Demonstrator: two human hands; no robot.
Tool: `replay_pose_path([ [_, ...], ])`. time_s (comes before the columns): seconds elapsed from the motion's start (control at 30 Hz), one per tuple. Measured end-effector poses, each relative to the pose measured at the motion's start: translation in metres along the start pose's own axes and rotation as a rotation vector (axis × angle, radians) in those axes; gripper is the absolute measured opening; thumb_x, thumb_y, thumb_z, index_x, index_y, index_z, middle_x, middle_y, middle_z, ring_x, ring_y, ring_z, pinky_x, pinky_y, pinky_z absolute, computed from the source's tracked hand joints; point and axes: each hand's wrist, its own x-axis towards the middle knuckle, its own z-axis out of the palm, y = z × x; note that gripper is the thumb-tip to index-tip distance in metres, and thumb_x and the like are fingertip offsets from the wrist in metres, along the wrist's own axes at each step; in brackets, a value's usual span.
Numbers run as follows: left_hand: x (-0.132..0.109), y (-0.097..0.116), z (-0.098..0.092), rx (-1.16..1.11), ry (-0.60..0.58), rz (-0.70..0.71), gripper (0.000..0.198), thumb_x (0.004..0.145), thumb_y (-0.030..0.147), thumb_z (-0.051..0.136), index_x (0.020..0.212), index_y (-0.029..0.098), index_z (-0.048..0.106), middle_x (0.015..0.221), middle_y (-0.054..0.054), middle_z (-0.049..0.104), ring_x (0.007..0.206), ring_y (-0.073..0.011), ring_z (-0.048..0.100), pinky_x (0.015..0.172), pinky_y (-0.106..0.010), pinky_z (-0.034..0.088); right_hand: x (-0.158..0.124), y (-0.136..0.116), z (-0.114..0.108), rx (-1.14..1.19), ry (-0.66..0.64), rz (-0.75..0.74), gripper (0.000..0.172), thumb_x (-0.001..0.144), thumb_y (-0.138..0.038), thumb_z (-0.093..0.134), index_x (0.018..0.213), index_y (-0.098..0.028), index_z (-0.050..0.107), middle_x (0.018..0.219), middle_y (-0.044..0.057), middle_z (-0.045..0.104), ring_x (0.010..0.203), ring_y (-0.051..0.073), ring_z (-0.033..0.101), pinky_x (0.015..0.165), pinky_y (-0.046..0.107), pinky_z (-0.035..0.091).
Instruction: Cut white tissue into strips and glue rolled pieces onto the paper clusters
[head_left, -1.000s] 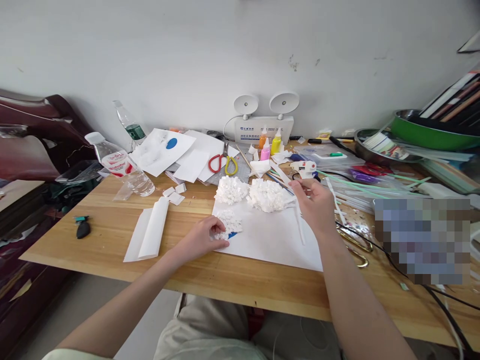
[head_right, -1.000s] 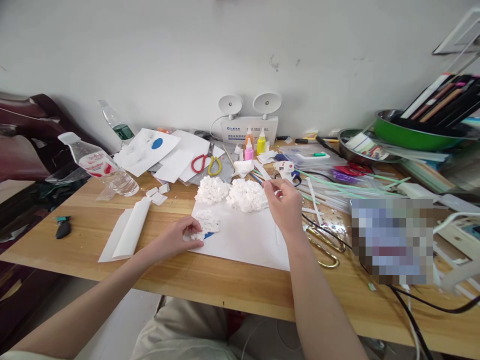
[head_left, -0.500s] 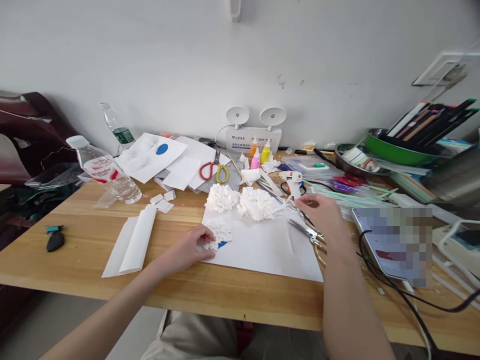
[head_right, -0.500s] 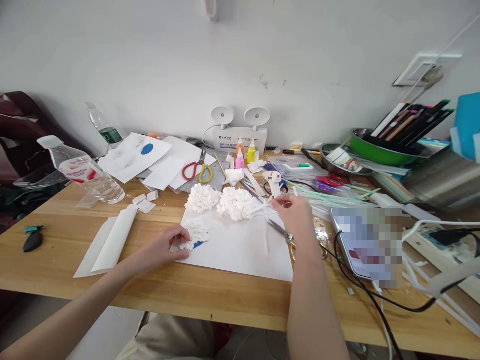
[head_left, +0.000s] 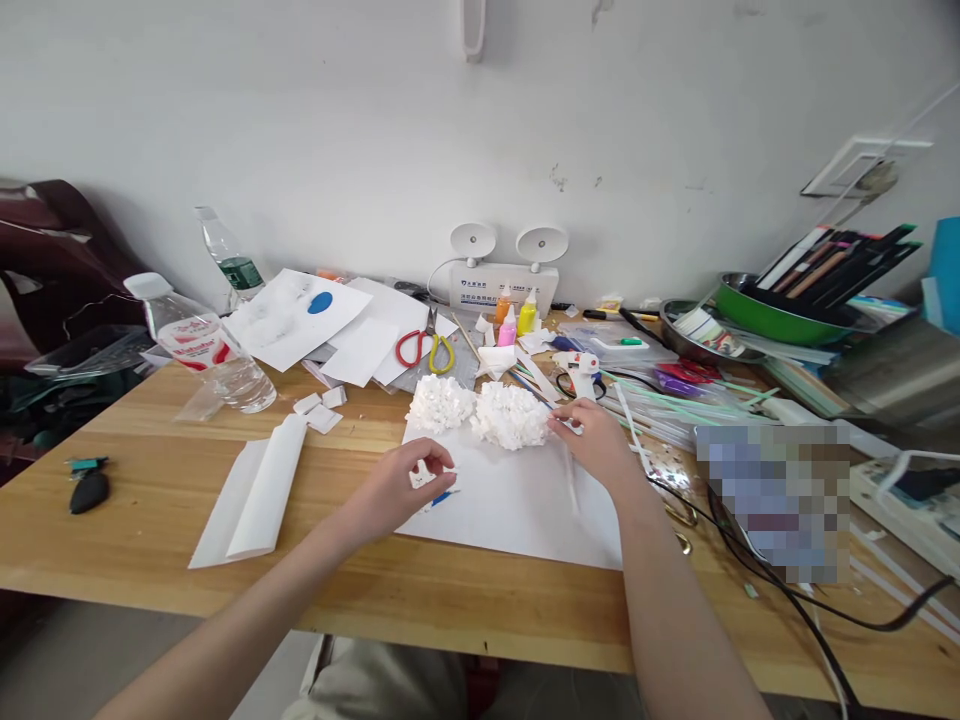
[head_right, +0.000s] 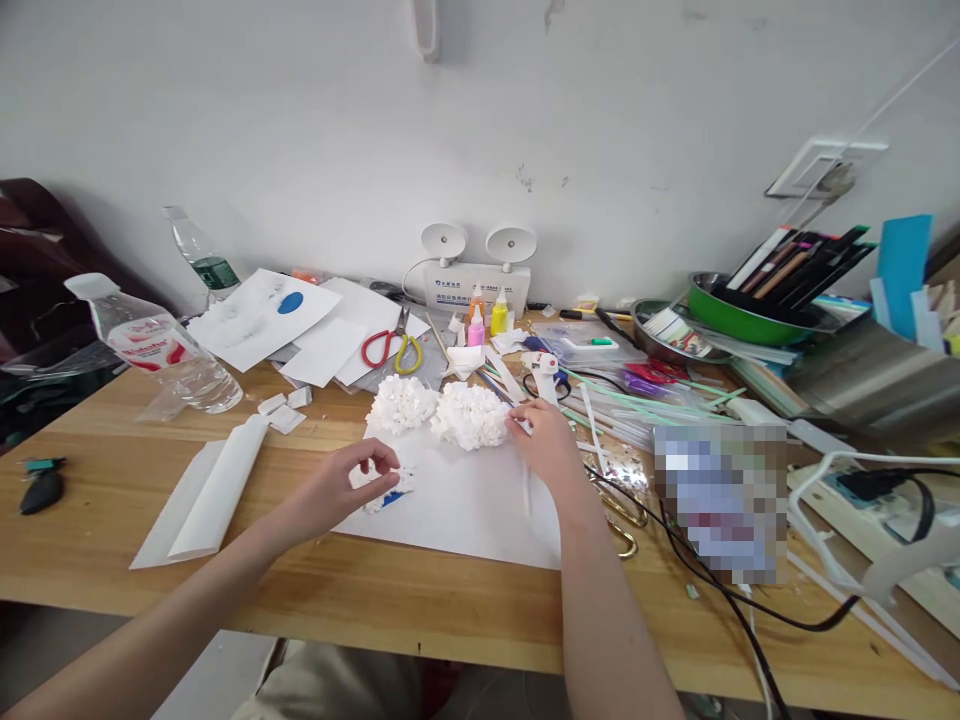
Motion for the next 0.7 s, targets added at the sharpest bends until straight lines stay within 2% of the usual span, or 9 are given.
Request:
replay_pose_path([
  [0.1,0.011,0.009,0.012,-0.032,0.022,0.079,0.013,0.078,0.031,0.05,0.082,0.02,0.057,0.082,-0.001,0.061,0.077,-0.0142,0.054,0.07,-0.026,0.041,-0.002,-0.013,0.0,0.054,0.007,-0.098,0.015,0.074,-0.031,0.06,0.082,-0.019,0.064,0.085,0.006,0.061,0.084,0.022,0.057,0.079,0.036,0.042],
  [0.2,0.024,0.017,0.024,-0.067,0.027,0.151,0.012,0.079,0.029,0.05,0.083,0.021,0.058,0.082,-0.001,0.062,0.076,-0.0139,0.055,0.07,-0.026,0.042,-0.005,-0.028,0.007,0.017,-0.106,-0.232,0.024,0.066,-0.035,0.069,0.085,-0.021,0.063,0.086,0.005,0.061,0.087,0.023,0.055,0.08,0.038,0.04],
  [0.3,0.04,0.022,0.032,-0.086,0.051,0.212,0.014,0.079,0.028,0.049,0.084,0.02,0.059,0.081,-0.002,0.062,0.075,-0.014,0.055,0.068,-0.027,0.043,-0.006,-0.037,0.014,-0.063,-0.17,-0.269,0.029,0.067,-0.03,0.069,0.093,-0.021,0.06,0.087,0.005,0.062,0.087,0.024,0.054,0.079,0.039,0.038],
  [0.43,0.059,0.018,0.03,-0.086,0.169,0.232,0.016,0.081,0.025,0.046,0.089,0.02,0.058,0.085,-0.002,0.063,0.077,-0.0139,0.055,0.071,-0.027,0.043,-0.004,-0.037,0.017,-0.111,-0.147,-0.292,0.01,0.077,-0.019,0.057,0.086,-0.021,0.061,0.082,0.004,0.065,0.085,0.023,0.055,0.078,0.04,0.036],
  [0.57,0.064,0.002,0.022,-0.078,0.258,0.199,0.018,0.083,0.025,0.044,0.094,0.02,0.056,0.087,-0.002,0.063,0.077,-0.0133,0.056,0.07,-0.026,0.043,-0.003,-0.036,0.014,-0.026,-0.111,-0.286,0.01,0.079,-0.016,0.053,0.075,-0.022,0.061,0.077,0.003,0.067,0.08,0.021,0.056,0.079,0.039,0.036],
  [0.63,0.06,-0.003,0.019,-0.046,0.257,0.24,0.02,0.083,0.026,0.044,0.098,0.019,0.056,0.089,-0.003,0.063,0.081,-0.0141,0.056,0.074,-0.028,0.042,-0.005,-0.04,0.012,0.071,-0.105,-0.28,0.009,0.078,-0.017,0.053,0.075,-0.022,0.061,0.077,0.003,0.066,0.079,0.02,0.056,0.079,0.038,0.039],
  [0.7,0.054,-0.004,0.018,0.002,0.209,0.352,0.025,0.083,0.028,0.046,0.105,0.019,0.054,0.101,-0.006,0.061,0.094,-0.0166,0.053,0.085,-0.031,0.039,-0.008,-0.046,0.012,0.188,-0.118,-0.258,0.008,0.078,-0.019,0.054,0.081,-0.022,0.061,0.078,0.003,0.065,0.078,0.019,0.057,0.075,0.035,0.042],
])
